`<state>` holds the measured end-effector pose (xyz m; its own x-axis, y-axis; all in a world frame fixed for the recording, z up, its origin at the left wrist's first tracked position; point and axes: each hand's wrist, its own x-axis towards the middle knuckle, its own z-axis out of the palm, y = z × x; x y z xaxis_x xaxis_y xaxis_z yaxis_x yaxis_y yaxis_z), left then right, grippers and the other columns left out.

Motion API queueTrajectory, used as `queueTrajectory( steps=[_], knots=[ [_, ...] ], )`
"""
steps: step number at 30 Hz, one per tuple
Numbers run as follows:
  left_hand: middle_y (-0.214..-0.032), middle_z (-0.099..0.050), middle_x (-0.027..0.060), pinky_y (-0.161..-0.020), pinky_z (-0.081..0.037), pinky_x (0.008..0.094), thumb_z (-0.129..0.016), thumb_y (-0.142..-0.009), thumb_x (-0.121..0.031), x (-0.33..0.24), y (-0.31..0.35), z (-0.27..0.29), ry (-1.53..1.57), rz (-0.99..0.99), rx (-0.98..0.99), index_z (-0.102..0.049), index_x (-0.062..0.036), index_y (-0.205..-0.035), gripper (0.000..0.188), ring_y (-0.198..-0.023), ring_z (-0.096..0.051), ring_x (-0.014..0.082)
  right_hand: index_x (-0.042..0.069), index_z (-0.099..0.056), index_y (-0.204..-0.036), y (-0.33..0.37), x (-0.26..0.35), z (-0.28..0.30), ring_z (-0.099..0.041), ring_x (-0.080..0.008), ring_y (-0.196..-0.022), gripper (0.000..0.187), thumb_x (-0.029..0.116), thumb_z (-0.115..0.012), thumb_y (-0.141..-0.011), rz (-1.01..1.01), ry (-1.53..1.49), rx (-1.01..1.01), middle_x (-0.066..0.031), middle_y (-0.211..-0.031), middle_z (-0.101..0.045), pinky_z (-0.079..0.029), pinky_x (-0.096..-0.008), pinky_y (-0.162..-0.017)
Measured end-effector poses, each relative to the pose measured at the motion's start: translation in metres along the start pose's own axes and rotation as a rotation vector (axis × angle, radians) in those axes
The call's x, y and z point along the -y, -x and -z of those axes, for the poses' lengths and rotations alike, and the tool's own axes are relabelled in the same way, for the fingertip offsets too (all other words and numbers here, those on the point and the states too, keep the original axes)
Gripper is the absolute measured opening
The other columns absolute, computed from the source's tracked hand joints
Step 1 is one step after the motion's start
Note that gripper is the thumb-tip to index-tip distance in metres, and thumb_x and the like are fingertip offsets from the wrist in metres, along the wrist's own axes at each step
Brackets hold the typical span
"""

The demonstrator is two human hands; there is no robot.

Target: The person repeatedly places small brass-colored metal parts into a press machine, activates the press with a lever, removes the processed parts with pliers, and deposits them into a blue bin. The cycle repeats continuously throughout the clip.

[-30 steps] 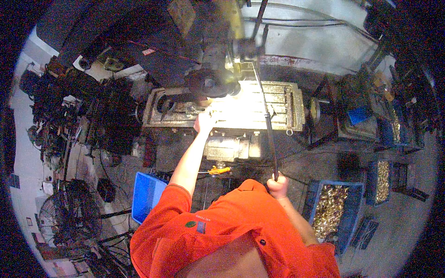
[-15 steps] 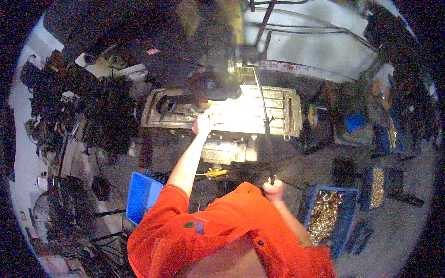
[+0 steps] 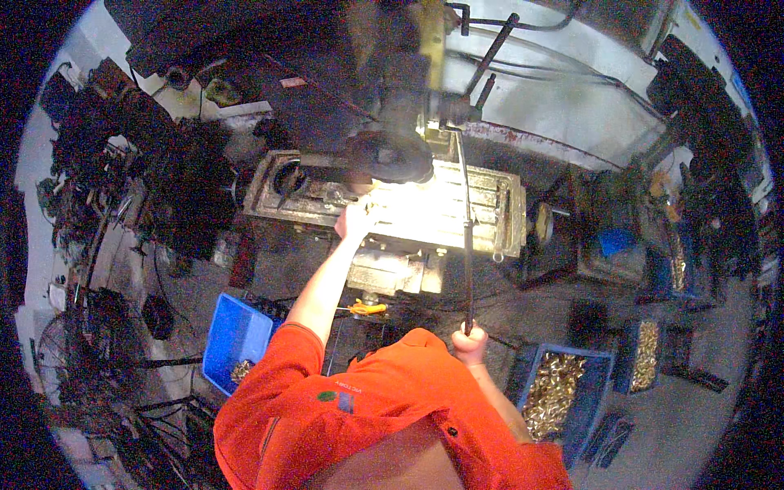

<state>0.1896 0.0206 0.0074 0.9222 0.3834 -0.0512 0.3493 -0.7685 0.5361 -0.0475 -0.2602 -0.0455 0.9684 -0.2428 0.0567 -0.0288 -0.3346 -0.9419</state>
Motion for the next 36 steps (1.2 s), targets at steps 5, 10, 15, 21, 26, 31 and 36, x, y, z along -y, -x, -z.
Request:
queueTrajectory(
  steps=[5, 10, 15, 21, 26, 31, 36],
  knots=[
    [-0.076, -0.065, 0.0120, -0.064, -0.050, 0.0406, -0.062, -0.067, -0.057, 0.004, -0.005, -0.004, -0.018, 0.033, 0.047, -0.066, -0.0075, -0.076, 0.050, -0.075, -0.064, 0.0280, 0.008, -0.032, -0.050, 0.000, -0.006, 0.000, -0.030, -0.0098, -0.044, 0.022, 0.004, -0.050, -0.062, 0.004, 0.016, 0.013, 0.0012, -0.050, -0.030, -0.024, -0.0300, -0.041],
    [-0.077, -0.065, 0.0113, -0.064, -0.049, 0.0398, -0.061, -0.068, -0.058, 0.008, -0.008, -0.009, -0.042, 0.031, 0.038, -0.066, -0.0104, -0.080, 0.050, -0.075, -0.064, 0.0276, 0.009, -0.031, -0.050, 0.000, -0.015, -0.004, -0.028, -0.0080, -0.047, 0.021, 0.004, -0.049, -0.061, -0.053, -0.054, -0.006, 0.0032, -0.052, -0.030, -0.022, -0.0282, -0.042],
    [-0.076, -0.065, 0.0087, -0.063, -0.048, 0.0367, -0.058, -0.069, -0.060, -0.001, 0.000, 0.001, -0.055, 0.002, 0.044, -0.065, -0.0165, -0.083, 0.046, -0.072, -0.063, 0.0250, 0.012, -0.030, -0.051, 0.001, -0.013, -0.006, -0.026, -0.0055, -0.051, 0.021, 0.005, -0.047, -0.061, -0.142, -0.158, -0.013, 0.0069, -0.056, -0.029, -0.019, -0.0255, -0.044],
    [-0.075, -0.065, 0.0091, -0.063, -0.048, 0.0368, -0.059, -0.069, -0.058, 0.004, -0.003, -0.002, -0.033, 0.015, 0.057, -0.064, -0.0141, -0.081, 0.046, -0.072, -0.063, 0.0257, 0.012, -0.032, -0.051, 0.002, -0.034, -0.007, -0.027, -0.0047, -0.050, 0.023, 0.002, -0.050, -0.061, -0.173, -0.239, 0.012, 0.0073, -0.056, -0.031, -0.019, -0.0247, -0.043],
    [-0.074, -0.064, 0.0095, -0.063, -0.048, 0.0373, -0.058, -0.070, -0.058, 0.003, -0.002, -0.003, -0.030, -0.008, 0.008, -0.064, -0.0148, -0.081, 0.045, -0.071, -0.063, 0.0266, 0.009, -0.031, -0.051, 0.001, -0.048, -0.007, -0.029, -0.0081, -0.045, 0.021, 0.004, -0.049, -0.061, -0.028, -0.072, 0.010, 0.0023, -0.052, -0.030, -0.021, -0.0287, -0.041],
    [-0.079, -0.065, 0.0118, -0.065, -0.049, 0.0410, -0.061, -0.068, -0.057, -0.001, 0.001, 0.006, 0.005, -0.011, 0.064, -0.065, -0.0083, -0.080, 0.051, -0.077, -0.063, 0.0297, 0.008, -0.032, -0.050, -0.001, -0.017, -0.004, -0.031, -0.0102, -0.042, 0.020, 0.007, -0.049, -0.061, -0.016, -0.054, 0.018, 0.0006, -0.049, -0.031, -0.023, -0.0303, -0.040],
    [-0.079, -0.065, 0.0121, -0.064, -0.049, 0.0401, -0.061, -0.067, -0.058, -0.001, 0.002, 0.005, -0.002, -0.022, 0.039, -0.066, -0.0089, -0.079, 0.050, -0.076, -0.063, 0.0288, 0.008, -0.032, -0.049, -0.002, 0.000, -0.002, -0.033, -0.0098, -0.041, 0.021, 0.008, -0.048, -0.062, -0.038, -0.074, 0.019, 0.0023, -0.049, -0.035, -0.025, -0.0292, -0.039]
  ],
)
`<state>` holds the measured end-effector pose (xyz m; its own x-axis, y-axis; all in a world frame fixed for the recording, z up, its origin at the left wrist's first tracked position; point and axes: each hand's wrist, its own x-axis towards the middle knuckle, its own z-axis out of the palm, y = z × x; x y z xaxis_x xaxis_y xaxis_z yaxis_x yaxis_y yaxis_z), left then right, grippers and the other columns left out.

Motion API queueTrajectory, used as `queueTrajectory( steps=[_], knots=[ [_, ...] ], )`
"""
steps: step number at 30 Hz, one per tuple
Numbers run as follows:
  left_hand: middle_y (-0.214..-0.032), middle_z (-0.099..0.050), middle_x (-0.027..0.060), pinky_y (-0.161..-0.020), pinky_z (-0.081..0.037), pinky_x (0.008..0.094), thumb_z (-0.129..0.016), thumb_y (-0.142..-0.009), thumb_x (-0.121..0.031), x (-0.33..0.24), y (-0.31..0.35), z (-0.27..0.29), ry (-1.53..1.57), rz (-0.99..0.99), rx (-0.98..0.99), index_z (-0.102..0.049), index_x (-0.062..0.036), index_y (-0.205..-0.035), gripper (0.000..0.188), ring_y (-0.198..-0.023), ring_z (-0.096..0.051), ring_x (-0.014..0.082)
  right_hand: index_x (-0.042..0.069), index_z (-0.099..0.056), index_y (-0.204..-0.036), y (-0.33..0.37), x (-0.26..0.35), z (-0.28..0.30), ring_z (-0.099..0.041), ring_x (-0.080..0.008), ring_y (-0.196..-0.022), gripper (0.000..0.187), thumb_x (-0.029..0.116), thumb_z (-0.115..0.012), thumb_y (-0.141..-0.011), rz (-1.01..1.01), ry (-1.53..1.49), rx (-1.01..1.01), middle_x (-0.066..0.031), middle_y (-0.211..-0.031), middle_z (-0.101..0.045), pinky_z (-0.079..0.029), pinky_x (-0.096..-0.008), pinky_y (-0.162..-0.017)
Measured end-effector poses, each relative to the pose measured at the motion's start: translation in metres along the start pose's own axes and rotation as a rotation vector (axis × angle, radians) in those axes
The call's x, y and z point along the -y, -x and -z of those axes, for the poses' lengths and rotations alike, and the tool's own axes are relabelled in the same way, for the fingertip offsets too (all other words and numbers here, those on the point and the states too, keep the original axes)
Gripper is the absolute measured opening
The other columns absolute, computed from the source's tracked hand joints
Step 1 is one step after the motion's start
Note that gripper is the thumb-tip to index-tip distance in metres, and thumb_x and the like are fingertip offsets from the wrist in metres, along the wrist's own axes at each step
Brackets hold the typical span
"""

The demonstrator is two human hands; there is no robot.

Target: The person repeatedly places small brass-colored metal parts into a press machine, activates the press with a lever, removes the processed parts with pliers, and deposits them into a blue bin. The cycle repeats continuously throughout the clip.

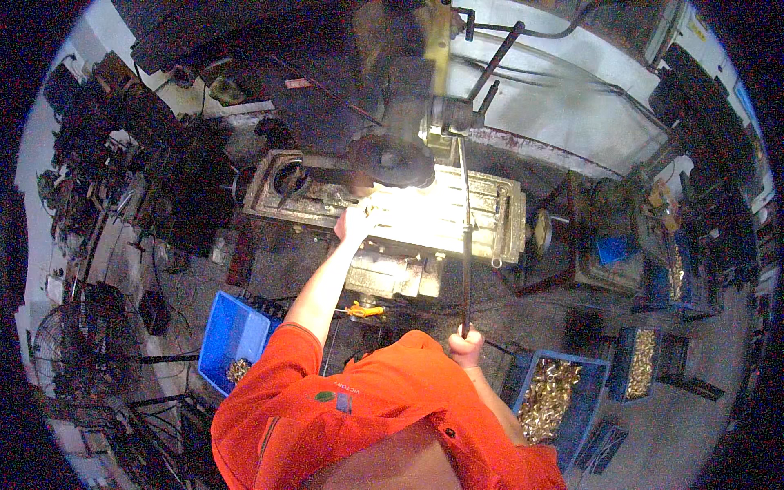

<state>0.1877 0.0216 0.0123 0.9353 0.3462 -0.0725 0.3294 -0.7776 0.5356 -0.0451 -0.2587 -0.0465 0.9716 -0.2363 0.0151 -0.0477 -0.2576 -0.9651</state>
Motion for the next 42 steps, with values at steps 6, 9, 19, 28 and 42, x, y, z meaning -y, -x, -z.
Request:
queueTrajectory(
  steps=[6, 9, 19, 28, 42],
  knots=[
    [-0.083, -0.065, 0.0090, -0.066, -0.049, 0.0395, -0.057, -0.073, -0.054, 0.002, -0.004, -0.005, -0.087, 0.001, 0.014, -0.061, -0.0233, -0.095, 0.039, -0.079, -0.063, 0.0277, 0.010, -0.031, -0.046, -0.003, -0.030, 0.000, -0.034, -0.0179, -0.040, 0.024, 0.005, -0.054, -0.046, 0.329, 0.162, 0.013, -0.0019, -0.048, -0.028, -0.020, -0.0319, -0.038],
    [-0.083, -0.065, 0.0088, -0.067, -0.049, 0.0396, -0.057, -0.072, -0.055, 0.003, -0.005, -0.006, -0.085, 0.015, 0.031, -0.061, -0.0216, -0.095, 0.041, -0.079, -0.063, 0.0281, 0.010, -0.029, -0.045, -0.003, -0.039, 0.000, -0.034, -0.0214, -0.041, 0.028, 0.006, -0.056, -0.040, 0.378, 0.199, 0.021, -0.0039, -0.049, -0.026, -0.019, -0.0330, -0.038],
    [-0.084, -0.065, 0.0121, -0.069, -0.049, 0.0400, -0.058, -0.071, -0.058, 0.005, -0.009, -0.009, -0.084, 0.035, 0.058, -0.064, -0.0158, -0.091, 0.047, -0.081, -0.063, 0.0299, 0.009, -0.030, -0.047, -0.002, -0.073, 0.000, -0.034, -0.0181, -0.040, 0.021, 0.003, -0.049, -0.052, 0.167, 0.141, -0.008, -0.0031, -0.048, -0.030, -0.022, -0.0330, -0.038],
    [-0.082, -0.065, 0.0121, -0.067, -0.049, 0.0395, -0.061, -0.069, -0.055, 0.005, -0.006, -0.008, -0.056, 0.023, 0.015, -0.065, -0.0135, -0.088, 0.045, -0.078, -0.063, 0.0291, 0.008, -0.032, -0.048, -0.003, -0.044, -0.002, -0.031, -0.0109, -0.042, 0.018, 0.007, -0.045, -0.061, -0.020, 0.044, -0.022, 0.0013, -0.048, -0.031, -0.023, -0.0305, -0.040],
    [-0.077, -0.065, 0.0147, -0.064, -0.049, 0.0408, -0.064, -0.066, -0.053, 0.000, 0.000, 0.000, 0.012, -0.019, -0.025, -0.065, -0.0073, -0.076, 0.047, -0.076, -0.063, 0.0300, 0.009, -0.033, -0.048, -0.006, -0.034, 0.000, -0.033, -0.0097, -0.042, 0.019, 0.003, -0.046, -0.061, -0.033, 0.027, 0.029, 0.0023, -0.048, -0.032, -0.024, -0.0295, -0.040]
  ],
)
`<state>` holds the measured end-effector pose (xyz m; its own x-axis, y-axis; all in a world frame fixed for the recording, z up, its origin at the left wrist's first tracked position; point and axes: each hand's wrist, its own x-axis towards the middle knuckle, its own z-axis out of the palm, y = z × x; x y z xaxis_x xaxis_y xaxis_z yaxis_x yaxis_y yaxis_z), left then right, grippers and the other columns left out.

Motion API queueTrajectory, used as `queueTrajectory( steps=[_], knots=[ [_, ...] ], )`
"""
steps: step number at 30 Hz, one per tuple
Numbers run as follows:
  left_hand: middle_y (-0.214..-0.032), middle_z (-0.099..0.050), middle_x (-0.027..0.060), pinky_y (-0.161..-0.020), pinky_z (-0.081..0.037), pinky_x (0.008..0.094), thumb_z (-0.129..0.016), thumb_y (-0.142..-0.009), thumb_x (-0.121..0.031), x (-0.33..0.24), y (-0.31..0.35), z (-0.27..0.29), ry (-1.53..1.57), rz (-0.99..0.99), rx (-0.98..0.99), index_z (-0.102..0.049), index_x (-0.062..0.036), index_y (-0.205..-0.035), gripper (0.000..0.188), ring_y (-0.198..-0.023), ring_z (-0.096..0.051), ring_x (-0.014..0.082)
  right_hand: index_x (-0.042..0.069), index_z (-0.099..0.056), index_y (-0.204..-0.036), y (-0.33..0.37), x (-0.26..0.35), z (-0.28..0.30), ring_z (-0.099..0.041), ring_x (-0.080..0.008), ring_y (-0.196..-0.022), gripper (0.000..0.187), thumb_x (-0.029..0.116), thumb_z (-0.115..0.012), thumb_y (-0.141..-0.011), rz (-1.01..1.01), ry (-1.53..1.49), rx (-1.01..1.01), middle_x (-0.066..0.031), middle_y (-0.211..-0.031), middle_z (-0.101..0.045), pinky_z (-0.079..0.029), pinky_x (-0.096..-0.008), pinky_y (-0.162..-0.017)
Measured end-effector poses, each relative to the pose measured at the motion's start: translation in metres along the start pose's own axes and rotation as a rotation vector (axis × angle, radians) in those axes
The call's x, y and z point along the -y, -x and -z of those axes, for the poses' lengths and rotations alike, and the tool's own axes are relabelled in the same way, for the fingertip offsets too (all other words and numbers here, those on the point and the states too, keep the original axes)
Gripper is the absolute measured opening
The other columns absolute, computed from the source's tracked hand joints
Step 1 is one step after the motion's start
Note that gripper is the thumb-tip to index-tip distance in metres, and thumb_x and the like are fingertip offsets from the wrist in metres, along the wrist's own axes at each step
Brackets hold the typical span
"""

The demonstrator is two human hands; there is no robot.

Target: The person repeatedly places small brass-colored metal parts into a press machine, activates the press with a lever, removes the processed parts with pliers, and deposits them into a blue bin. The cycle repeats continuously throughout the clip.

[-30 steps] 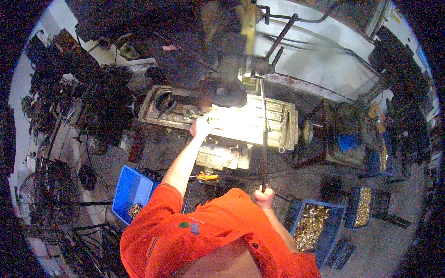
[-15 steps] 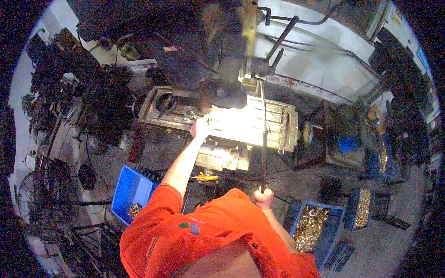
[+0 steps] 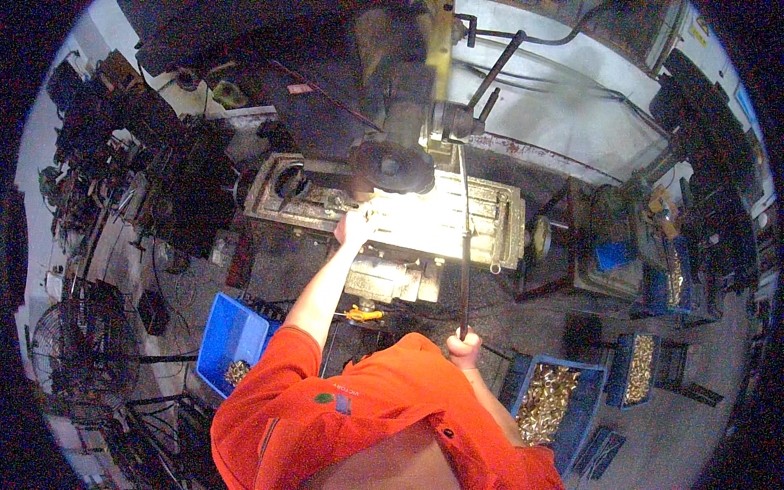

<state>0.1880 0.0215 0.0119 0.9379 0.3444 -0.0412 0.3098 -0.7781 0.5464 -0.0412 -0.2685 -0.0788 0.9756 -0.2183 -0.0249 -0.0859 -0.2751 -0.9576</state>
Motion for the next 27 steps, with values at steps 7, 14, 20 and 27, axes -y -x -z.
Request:
queueTrajectory(
  steps=[7, 14, 20, 27],
  knots=[
    [-0.079, -0.065, 0.0133, -0.064, -0.050, 0.0405, -0.063, -0.066, -0.054, 0.000, -0.001, -0.002, -0.031, 0.021, 0.013, -0.066, -0.0082, -0.078, 0.048, -0.076, -0.064, 0.0291, 0.008, -0.039, -0.052, -0.002, -0.009, -0.002, -0.036, -0.0110, -0.043, 0.014, 0.004, -0.047, -0.062, 0.022, 0.094, -0.063, 0.0014, -0.048, -0.037, -0.027, -0.0296, -0.040],
    [-0.078, -0.065, 0.0129, -0.063, -0.050, 0.0398, -0.063, -0.065, -0.056, 0.001, -0.001, -0.001, -0.032, 0.033, 0.002, -0.066, -0.0077, -0.077, 0.050, -0.075, -0.064, 0.0285, 0.009, -0.038, -0.052, -0.006, 0.039, -0.009, -0.033, -0.0082, -0.045, 0.016, 0.008, -0.048, -0.065, -0.085, 0.010, -0.056, 0.0042, -0.049, -0.035, -0.026, -0.0289, -0.040],
    [-0.076, -0.065, 0.0131, -0.062, -0.050, 0.0399, -0.061, -0.067, -0.057, 0.005, -0.004, -0.005, 0.005, 0.014, 0.011, -0.066, -0.0070, -0.077, 0.051, -0.074, -0.064, 0.0283, 0.010, -0.036, -0.051, -0.005, 0.016, -0.007, -0.031, -0.0074, -0.044, 0.018, 0.009, -0.050, -0.062, -0.149, 0.079, -0.037, 0.0044, -0.049, -0.032, -0.025, -0.0294, -0.040],
    [-0.080, -0.065, 0.0122, -0.065, -0.049, 0.0413, -0.053, -0.070, -0.064, 0.016, -0.009, -0.015, -0.021, -0.019, 0.019, -0.065, -0.0190, -0.090, 0.051, -0.076, -0.063, 0.0301, 0.007, -0.043, -0.057, 0.063, 0.126, 0.034, -0.036, -0.0075, -0.046, 0.014, 0.007, -0.055, -0.066, -0.260, -0.029, -0.030, 0.0014, -0.050, -0.039, -0.030, -0.0296, -0.043]
  ],
)
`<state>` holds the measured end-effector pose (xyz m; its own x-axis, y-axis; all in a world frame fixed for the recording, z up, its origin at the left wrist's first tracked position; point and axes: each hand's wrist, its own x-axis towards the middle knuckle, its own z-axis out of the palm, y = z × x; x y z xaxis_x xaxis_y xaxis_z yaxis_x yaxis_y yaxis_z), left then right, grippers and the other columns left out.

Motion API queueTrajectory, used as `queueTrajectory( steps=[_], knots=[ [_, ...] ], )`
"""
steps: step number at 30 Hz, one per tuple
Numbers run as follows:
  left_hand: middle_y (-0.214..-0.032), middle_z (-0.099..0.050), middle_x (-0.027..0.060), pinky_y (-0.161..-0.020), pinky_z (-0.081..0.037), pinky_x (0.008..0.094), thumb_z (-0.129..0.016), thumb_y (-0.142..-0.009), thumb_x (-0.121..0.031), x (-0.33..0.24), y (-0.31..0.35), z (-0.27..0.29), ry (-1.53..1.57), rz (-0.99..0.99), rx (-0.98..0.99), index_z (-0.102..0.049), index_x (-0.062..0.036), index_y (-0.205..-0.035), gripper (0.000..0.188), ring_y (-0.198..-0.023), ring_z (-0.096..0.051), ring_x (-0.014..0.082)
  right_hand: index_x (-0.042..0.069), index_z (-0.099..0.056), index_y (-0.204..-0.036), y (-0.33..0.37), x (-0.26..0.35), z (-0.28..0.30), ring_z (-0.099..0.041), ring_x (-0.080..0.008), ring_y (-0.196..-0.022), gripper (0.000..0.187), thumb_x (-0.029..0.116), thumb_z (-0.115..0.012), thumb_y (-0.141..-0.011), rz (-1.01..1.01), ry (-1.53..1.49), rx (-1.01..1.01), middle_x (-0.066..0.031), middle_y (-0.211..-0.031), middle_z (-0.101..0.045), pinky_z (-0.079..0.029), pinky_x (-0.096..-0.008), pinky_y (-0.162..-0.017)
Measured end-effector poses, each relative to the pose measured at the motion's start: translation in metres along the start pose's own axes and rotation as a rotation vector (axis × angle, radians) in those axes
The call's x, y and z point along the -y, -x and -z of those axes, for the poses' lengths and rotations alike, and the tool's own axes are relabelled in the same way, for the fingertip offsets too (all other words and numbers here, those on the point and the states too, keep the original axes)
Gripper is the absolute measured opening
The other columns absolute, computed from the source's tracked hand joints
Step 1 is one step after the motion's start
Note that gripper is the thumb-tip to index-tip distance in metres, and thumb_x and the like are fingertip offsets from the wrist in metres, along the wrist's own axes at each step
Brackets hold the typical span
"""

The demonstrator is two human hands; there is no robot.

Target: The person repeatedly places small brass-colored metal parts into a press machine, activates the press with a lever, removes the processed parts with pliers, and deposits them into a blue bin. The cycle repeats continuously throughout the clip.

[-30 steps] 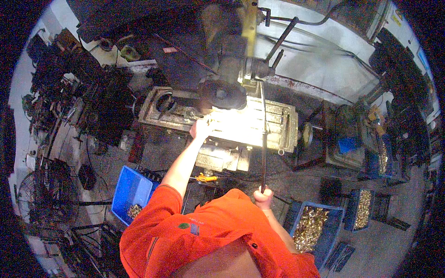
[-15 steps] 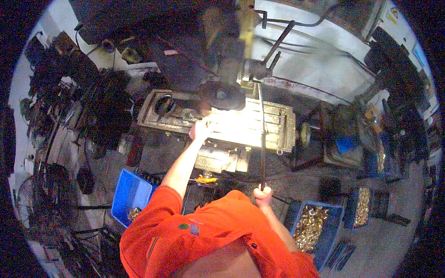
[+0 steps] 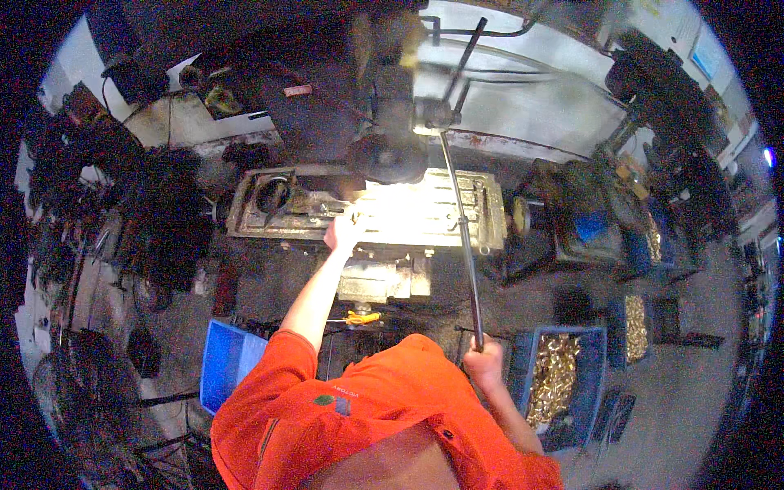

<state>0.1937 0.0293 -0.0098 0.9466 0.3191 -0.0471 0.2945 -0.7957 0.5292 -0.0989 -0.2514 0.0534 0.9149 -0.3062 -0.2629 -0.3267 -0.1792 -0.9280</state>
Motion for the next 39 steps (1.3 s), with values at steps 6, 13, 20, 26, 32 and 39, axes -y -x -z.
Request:
queueTrajectory(
  steps=[6, 13, 20, 26, 32, 39],
  knots=[
    [-0.075, -0.064, 0.0150, -0.064, -0.049, 0.0412, -0.053, -0.070, -0.064, 0.023, -0.013, -0.010, 0.013, -0.036, -0.023, -0.065, -0.0077, -0.078, 0.058, -0.075, -0.063, 0.0303, 0.004, -0.057, -0.086, 0.072, 0.137, 0.066, -0.044, -0.0153, -0.042, 0.020, 0.020, -0.063, -0.075, -0.306, -0.551, 0.170, -0.0008, -0.055, -0.052, -0.039, -0.0282, -0.044],
    [-0.072, -0.064, 0.0116, -0.061, -0.048, 0.0410, -0.056, -0.074, -0.054, 0.013, -0.001, 0.005, 0.136, -0.166, 0.033, -0.064, -0.0160, -0.090, 0.041, -0.069, -0.063, 0.0302, 0.001, -0.058, -0.093, 0.100, 0.077, 0.082, -0.046, -0.0134, -0.048, 0.038, 0.036, -0.058, -0.078, 0.329, -0.844, -0.288, -0.0022, -0.064, -0.052, -0.033, -0.0239, -0.037],
    [-0.070, -0.063, 0.0103, -0.057, -0.046, 0.0420, -0.060, -0.075, -0.037, 0.015, 0.002, 0.003, 0.340, -0.329, -0.164, -0.064, -0.0141, -0.083, 0.024, -0.066, -0.061, 0.0300, -0.002, -0.059, -0.093, 0.112, 0.028, 0.023, -0.048, -0.0176, -0.046, 0.039, 0.032, -0.055, -0.075, 0.142, -0.728, -0.274, -0.0119, -0.064, -0.056, -0.038, -0.0261, -0.037],
    [-0.071, -0.063, 0.0116, -0.058, -0.047, 0.0422, -0.057, -0.078, -0.030, 0.012, -0.009, -0.008, 0.112, -0.361, -0.117, -0.060, -0.0152, -0.090, 0.019, -0.068, -0.061, 0.0316, -0.004, -0.059, -0.088, 0.106, 0.026, 0.015, -0.046, -0.0191, -0.043, 0.040, 0.004, -0.040, -0.053, -0.131, -0.701, -0.369, -0.0144, -0.062, -0.056, -0.036, -0.0275, -0.035],
    [-0.055, -0.057, 0.0057, -0.050, -0.043, 0.0311, -0.061, -0.077, -0.028, -0.016, 0.056, -0.016, 0.396, -0.776, 0.265, -0.062, -0.0072, -0.075, 0.020, -0.051, -0.053, 0.0146, 0.000, -0.062, -0.085, 0.074, -0.006, -0.003, -0.049, -0.0129, -0.048, 0.025, 0.004, -0.047, -0.066, -0.146, -0.602, -0.301, -0.0091, -0.066, -0.059, -0.036, -0.0243, -0.040],
    [-0.065, -0.059, 0.0113, -0.054, -0.045, 0.0317, -0.069, -0.072, -0.019, -0.056, 0.196, -0.032, 0.411, -1.011, 0.815, -0.058, -0.0027, -0.085, 0.023, -0.058, -0.059, 0.0207, -0.004, -0.047, -0.119, -0.016, -0.052, -0.042, -0.053, -0.0256, -0.106, 0.051, 0.023, -0.057, -0.077, -0.004, -0.960, 0.278, -0.0143, -0.119, -0.051, -0.040, -0.0410, -0.095]
  ],
)
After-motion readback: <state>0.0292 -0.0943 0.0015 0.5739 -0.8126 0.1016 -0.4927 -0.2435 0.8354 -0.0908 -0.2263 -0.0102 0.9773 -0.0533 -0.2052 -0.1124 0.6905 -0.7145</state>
